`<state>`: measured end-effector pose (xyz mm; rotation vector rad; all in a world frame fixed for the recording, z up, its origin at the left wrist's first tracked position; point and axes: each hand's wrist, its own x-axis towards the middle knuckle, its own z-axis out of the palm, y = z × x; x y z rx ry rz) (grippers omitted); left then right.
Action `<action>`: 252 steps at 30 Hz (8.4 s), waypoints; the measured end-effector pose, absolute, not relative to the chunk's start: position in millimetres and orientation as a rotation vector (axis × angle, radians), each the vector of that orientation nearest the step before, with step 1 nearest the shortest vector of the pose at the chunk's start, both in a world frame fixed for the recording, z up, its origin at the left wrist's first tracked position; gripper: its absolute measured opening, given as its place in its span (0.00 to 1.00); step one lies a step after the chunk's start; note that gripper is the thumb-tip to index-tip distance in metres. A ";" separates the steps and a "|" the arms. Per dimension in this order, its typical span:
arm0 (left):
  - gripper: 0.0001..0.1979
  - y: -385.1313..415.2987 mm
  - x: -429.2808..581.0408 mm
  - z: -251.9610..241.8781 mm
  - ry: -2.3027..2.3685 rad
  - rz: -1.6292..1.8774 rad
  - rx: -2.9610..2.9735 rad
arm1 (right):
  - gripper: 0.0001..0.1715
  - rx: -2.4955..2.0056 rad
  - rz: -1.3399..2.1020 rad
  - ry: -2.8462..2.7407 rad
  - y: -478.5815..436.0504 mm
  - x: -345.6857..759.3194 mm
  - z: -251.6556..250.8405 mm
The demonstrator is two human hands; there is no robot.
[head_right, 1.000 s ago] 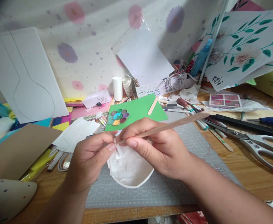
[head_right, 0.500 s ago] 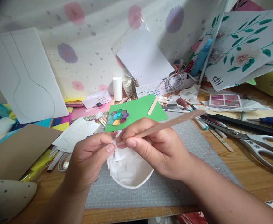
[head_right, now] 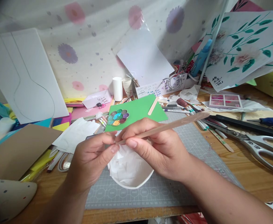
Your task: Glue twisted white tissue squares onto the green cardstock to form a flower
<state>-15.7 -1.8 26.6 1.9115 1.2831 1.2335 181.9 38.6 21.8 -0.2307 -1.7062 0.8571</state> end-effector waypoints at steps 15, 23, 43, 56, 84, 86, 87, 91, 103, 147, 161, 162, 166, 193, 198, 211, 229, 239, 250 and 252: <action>0.08 -0.6 -18.6 25.2 1.283 1.273 1.934 | 0.05 -0.278 0.756 -1.742 40.9 183.0 22.1; 0.10 3.2 -24.8 22.5 1.348 1.381 1.870 | 0.07 -0.337 0.908 -1.612 55.8 197.1 17.9; 0.08 0.6 -15.9 26.5 1.278 1.402 2.187 | 0.05 -0.307 0.852 -1.704 42.5 183.3 21.8; 0.08 3.4 -20.3 26.3 1.329 1.401 1.959 | 0.04 -0.296 1.157 -1.484 55.7 196.8 16.6; 0.04 3.1 -23.0 32.0 1.262 1.148 2.391 | 0.07 -0.375 0.945 -2.043 62.2 221.9 33.2; 0.05 2.2 -24.0 31.7 1.259 1.219 2.350 | 0.07 -0.377 0.925 -1.983 61.4 219.9 31.7; 0.06 2.0 -24.4 31.6 1.256 1.252 2.324 | 0.06 -0.382 0.935 -1.934 61.1 218.7 30.8; 0.08 1.6 -23.0 32.5 1.230 1.285 2.248 | 0.05 -0.358 1.002 -1.801 57.3 210.4 27.1; 0.15 1.5 -27.2 26.7 1.336 1.431 2.068 | 0.08 -0.439 0.685 -2.212 59.9 204.7 28.8; 0.02 -4.3 -17.5 15.0 1.114 1.334 1.506 | 0.06 -0.183 0.949 -1.627 39.9 181.3 19.5; 0.04 -3.6 -14.9 21.0 1.148 1.374 1.517 | 0.05 -0.231 0.915 -1.657 39.6 183.7 19.4; 0.05 -3.7 -14.6 21.4 1.152 1.377 1.526 | 0.04 -0.228 0.912 -1.664 39.5 183.6 20.1; 0.06 -3.6 -13.0 23.1 1.193 1.395 1.554 | 0.04 -0.228 0.879 -1.701 40.4 183.6 22.0; 0.03 -4.9 -13.6 23.4 1.087 1.343 1.412 | 0.04 -0.270 1.139 -1.488 41.4 180.7 15.0; 0.04 -4.8 -14.5 23.9 1.110 1.282 1.480 | 0.06 -0.229 1.224 -1.436 41.6 179.8 12.6; 0.05 -5.5 -15.8 21.0 1.156 1.269 1.509 | 0.06 -0.136 1.334 -1.365 44.1 177.3 11.0; 0.03 -5.6 -14.9 23.4 1.110 1.312 1.405 | 0.05 -0.198 1.161 -1.541 38.3 178.8 19.4; 0.04 -4.9 -13.8 23.5 1.108 1.314 1.385 | 0.04 -0.199 1.093 -1.596 39.9 178.7 19.3; 0.06 -3.7 -18.2 19.9 1.056 1.287 1.459 | 0.05 -0.184 1.153 -1.566 40.1 179.7 18.6; 0.06 -4.0 -19.8 19.2 1.054 1.275 1.490 | 0.05 -0.179 1.167 -1.551 40.4 179.9 18.3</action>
